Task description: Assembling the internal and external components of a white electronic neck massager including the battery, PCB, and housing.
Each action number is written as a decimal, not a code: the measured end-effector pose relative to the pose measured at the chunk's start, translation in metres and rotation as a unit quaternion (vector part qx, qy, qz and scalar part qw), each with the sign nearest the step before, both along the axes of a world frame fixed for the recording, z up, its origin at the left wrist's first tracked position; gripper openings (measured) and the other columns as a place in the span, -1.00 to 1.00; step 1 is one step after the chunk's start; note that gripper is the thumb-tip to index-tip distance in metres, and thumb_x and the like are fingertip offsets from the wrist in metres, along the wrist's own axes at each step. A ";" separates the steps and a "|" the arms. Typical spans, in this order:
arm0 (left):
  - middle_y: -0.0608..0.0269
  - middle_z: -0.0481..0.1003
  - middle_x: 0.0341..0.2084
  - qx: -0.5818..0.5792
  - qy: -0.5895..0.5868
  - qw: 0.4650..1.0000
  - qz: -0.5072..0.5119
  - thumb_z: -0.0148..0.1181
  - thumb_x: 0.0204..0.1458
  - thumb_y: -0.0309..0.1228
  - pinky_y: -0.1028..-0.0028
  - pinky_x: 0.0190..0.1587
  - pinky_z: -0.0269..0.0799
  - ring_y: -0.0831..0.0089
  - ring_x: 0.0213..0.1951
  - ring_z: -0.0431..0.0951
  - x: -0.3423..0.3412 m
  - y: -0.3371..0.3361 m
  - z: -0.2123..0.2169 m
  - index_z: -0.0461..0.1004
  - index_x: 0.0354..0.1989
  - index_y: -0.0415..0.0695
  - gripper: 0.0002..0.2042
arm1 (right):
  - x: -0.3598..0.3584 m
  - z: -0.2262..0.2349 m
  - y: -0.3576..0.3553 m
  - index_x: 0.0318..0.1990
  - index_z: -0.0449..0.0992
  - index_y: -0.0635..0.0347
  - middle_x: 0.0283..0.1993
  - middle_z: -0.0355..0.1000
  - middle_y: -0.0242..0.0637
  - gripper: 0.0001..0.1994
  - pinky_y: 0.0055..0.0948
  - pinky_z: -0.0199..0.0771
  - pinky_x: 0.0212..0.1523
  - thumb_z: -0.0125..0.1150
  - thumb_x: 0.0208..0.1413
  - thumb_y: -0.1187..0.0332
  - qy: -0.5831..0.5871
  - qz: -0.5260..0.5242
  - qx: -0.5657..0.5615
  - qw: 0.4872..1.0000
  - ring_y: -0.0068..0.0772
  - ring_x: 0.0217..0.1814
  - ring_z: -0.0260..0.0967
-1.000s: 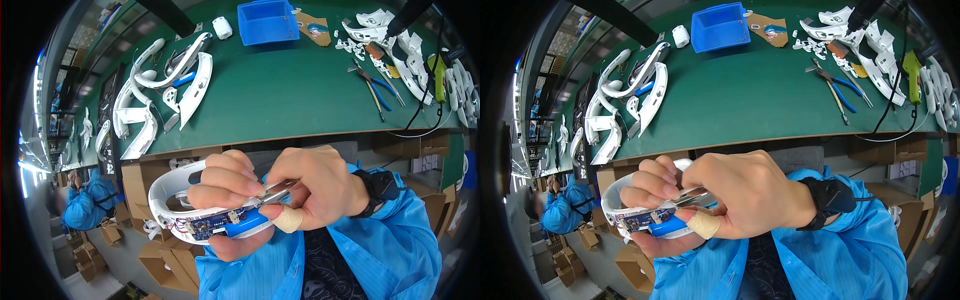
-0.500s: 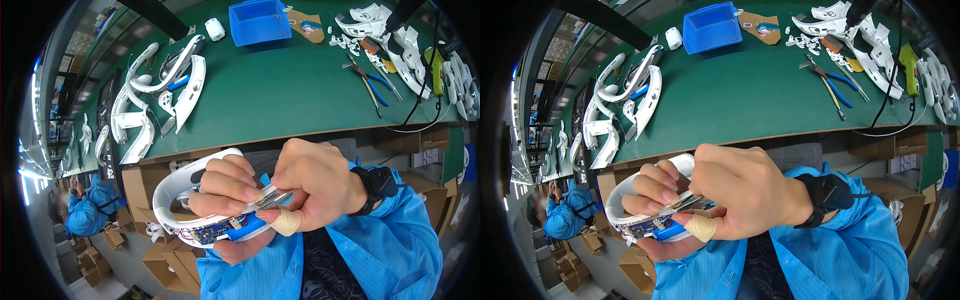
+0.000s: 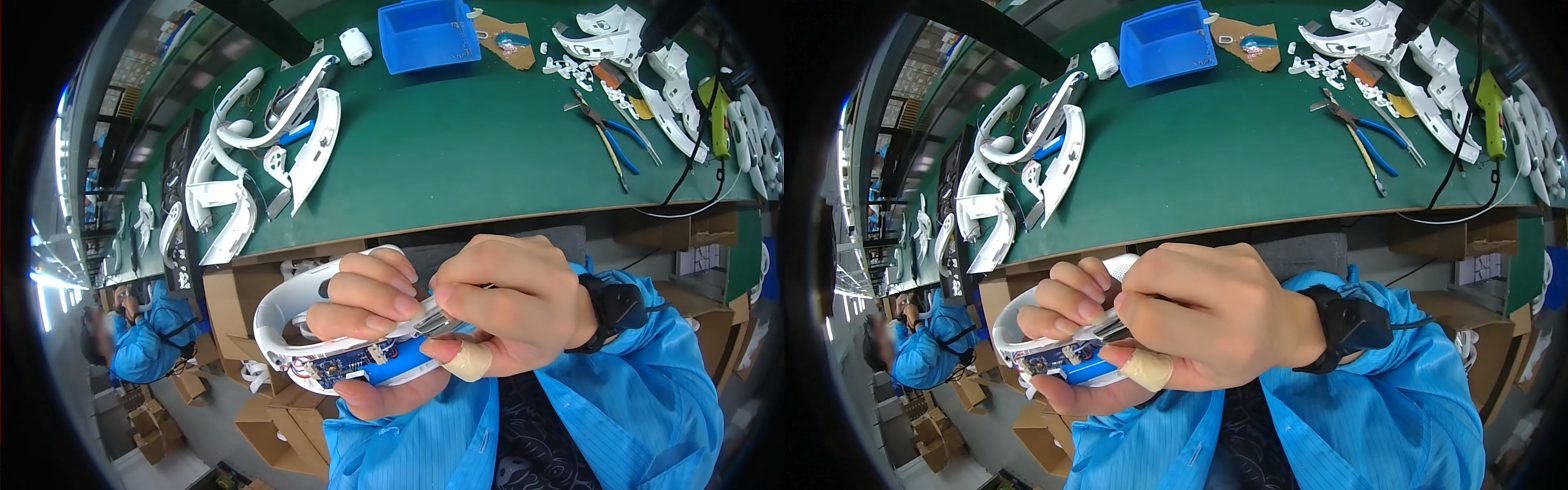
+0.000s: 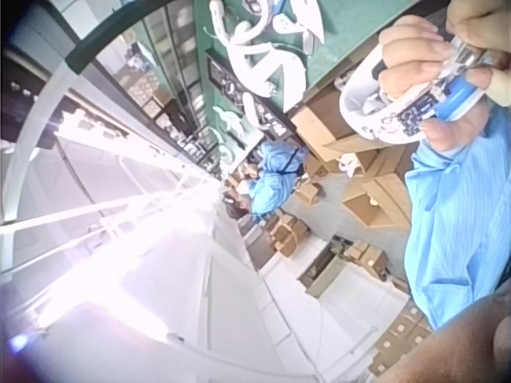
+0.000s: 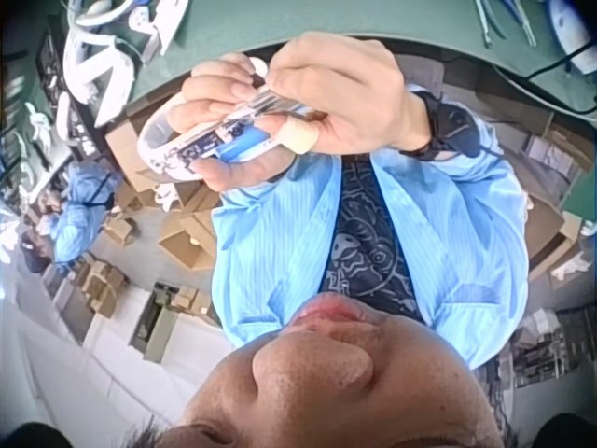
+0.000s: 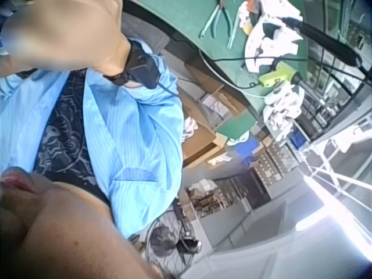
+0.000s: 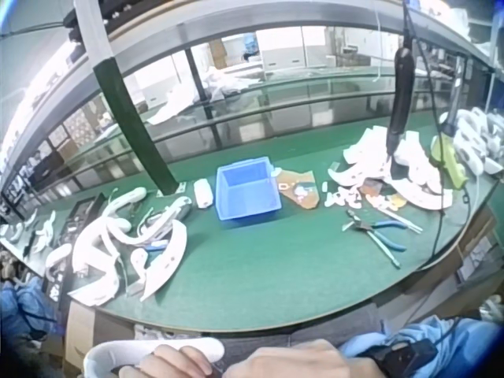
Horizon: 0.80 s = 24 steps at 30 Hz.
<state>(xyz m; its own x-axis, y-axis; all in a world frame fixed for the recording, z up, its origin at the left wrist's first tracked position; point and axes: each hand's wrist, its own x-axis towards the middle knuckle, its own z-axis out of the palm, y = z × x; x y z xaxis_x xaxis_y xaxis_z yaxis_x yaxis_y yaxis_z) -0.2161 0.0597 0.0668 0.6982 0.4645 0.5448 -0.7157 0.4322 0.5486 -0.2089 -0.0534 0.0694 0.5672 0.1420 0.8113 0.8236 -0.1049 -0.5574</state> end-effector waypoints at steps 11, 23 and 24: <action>0.09 0.45 -0.48 0.044 -0.022 0.998 0.027 -0.11 0.23 0.18 0.30 -0.32 0.28 0.31 -0.40 0.38 0.000 0.003 -0.003 0.32 -0.32 -0.16 -0.45 | -0.007 0.015 -0.006 -0.35 0.45 0.20 -0.48 0.34 -0.29 -0.68 -0.35 0.37 -0.62 0.43 0.05 0.17 0.148 0.011 -0.112 0.983 -0.28 -0.59 0.35; 0.07 0.48 -0.48 0.064 -0.044 0.997 0.024 -0.09 0.26 0.16 0.32 -0.39 0.35 0.29 -0.46 0.43 0.003 0.001 -0.003 0.32 -0.30 -0.16 -0.47 | -0.004 0.011 -0.008 -0.36 0.42 0.19 -0.54 0.33 -0.33 -0.64 -0.32 0.36 -0.61 0.44 0.03 0.13 0.140 0.025 -0.100 0.985 -0.28 -0.58 0.37; 0.07 0.48 -0.48 0.067 -0.052 0.996 0.026 -0.09 0.26 0.17 0.33 -0.40 0.35 0.29 -0.46 0.43 0.003 0.002 -0.003 0.32 -0.30 -0.16 -0.47 | -0.002 0.008 -0.004 -0.37 0.45 0.22 -0.55 0.33 -0.32 -0.63 -0.36 0.33 -0.63 0.44 0.03 0.10 0.125 0.006 -0.083 0.989 -0.30 -0.61 0.36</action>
